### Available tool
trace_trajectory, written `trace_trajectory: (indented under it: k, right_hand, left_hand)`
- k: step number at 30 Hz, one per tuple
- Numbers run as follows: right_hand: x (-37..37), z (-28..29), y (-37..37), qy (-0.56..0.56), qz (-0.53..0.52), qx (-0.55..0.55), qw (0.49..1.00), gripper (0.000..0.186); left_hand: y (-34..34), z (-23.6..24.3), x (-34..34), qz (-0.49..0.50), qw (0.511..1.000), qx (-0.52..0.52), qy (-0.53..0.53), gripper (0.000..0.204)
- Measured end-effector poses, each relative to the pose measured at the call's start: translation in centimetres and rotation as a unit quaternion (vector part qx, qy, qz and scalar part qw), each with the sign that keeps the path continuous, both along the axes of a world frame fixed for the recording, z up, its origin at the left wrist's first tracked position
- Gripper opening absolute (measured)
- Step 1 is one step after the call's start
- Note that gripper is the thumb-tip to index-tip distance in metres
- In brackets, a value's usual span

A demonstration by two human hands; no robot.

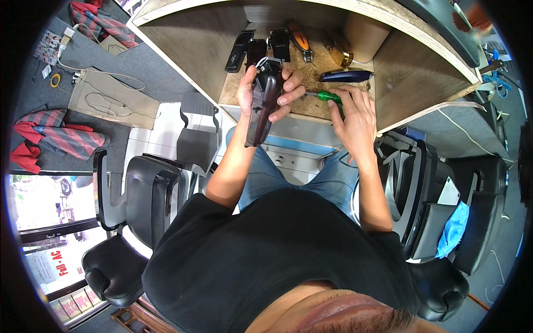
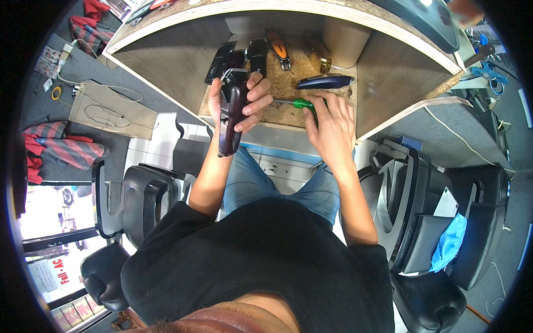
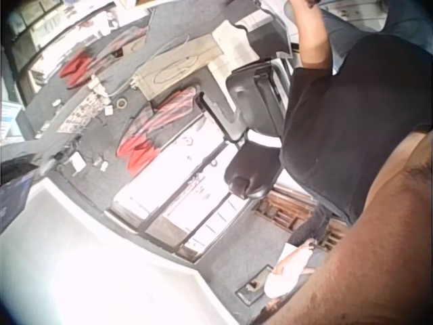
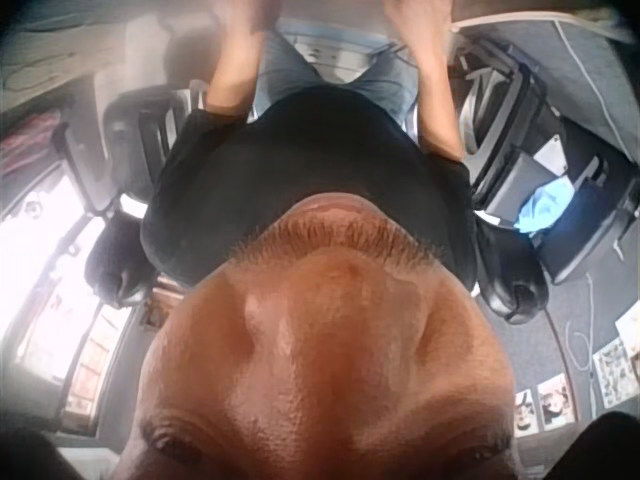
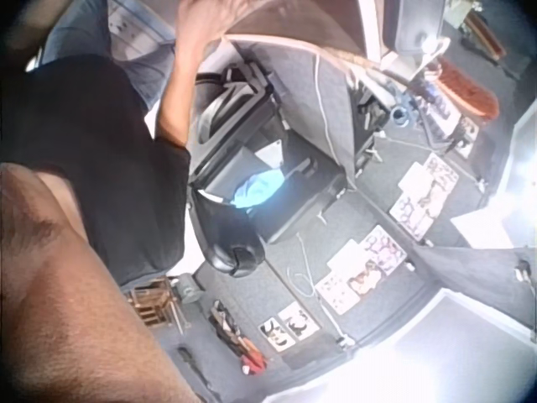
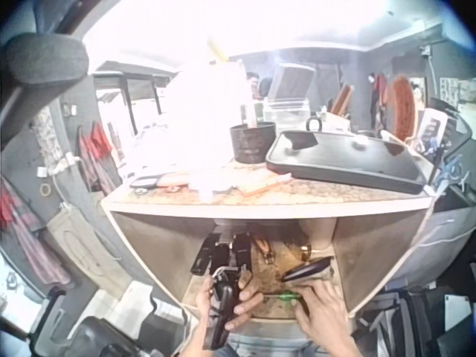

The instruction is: The person uses a screwdriver to tighten the screws on the metal head of a pair of hair clippers while holding them over a wooden shelf at a barber station.

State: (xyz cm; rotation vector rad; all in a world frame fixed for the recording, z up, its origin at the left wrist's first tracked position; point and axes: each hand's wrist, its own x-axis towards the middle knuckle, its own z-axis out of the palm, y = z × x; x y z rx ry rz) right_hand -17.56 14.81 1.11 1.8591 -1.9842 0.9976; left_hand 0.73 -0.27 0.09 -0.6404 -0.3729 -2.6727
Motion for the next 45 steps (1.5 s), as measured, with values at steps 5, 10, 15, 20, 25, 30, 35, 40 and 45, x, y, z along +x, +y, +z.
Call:
trace_trajectory:
  k: [5, 10, 15, 20, 25, 30, 35, 40, 45]
  right_hand:
    - [0.3, 0.2, 0.1, -0.006, -0.007, -0.008, 1.0, 0.022]
    - [0.2, 0.1, 0.2, -0.008, -0.016, -0.007, 1.0, 0.022]
    - [0.2, 0.0, 0.2, -0.016, -0.017, -0.005, 1.0, 0.023]
    - [0.3, 0.1, 0.2, -0.014, -0.015, -0.009, 1.0, 0.023]
    - [0.3, 0.0, 0.2, -0.013, -0.015, -0.007, 1.0, 0.024]
    - [0.4, 0.1, 0.3, -0.017, -0.019, -0.003, 1.0, 0.023]
    - [0.3, 0.2, 0.4, -0.013, -0.021, 0.003, 1.0, 0.023]
    - [0.4, 0.1, 0.3, -0.01, -0.027, 0.004, 1.0, 0.024]
    - [0.3, 0.1, 0.4, -0.015, -0.021, -0.004, 1.0, 0.025]
  left_hand:
    - [0.0, -0.2, -0.3, -0.016, 0.999, -0.004, 0.04, 0.077]
    - [1.3, 0.9, -0.8, 0.074, 0.996, 0.0, -0.049, 0.086]
    - [2.6, 3.0, -1.0, 0.179, 0.967, -0.01, -0.182, 0.075]
    - [2.7, 2.3, -1.0, 0.122, 0.985, -0.011, -0.123, 0.064]
    - [3.1, 2.5, -1.0, 0.187, 0.963, 0.033, -0.19, 0.067]
    - [2.4, 1.9, -0.3, 0.188, 0.967, 0.001, -0.173, 0.07]
    - [3.0, 3.4, -0.1, 0.211, 0.903, -0.119, -0.354, 0.074]
    - [3.6, 3.2, -0.2, 0.206, 0.909, -0.121, -0.341, 0.064]
    - [4.0, 3.7, 0.0, 0.208, 0.892, -0.121, -0.382, 0.066]
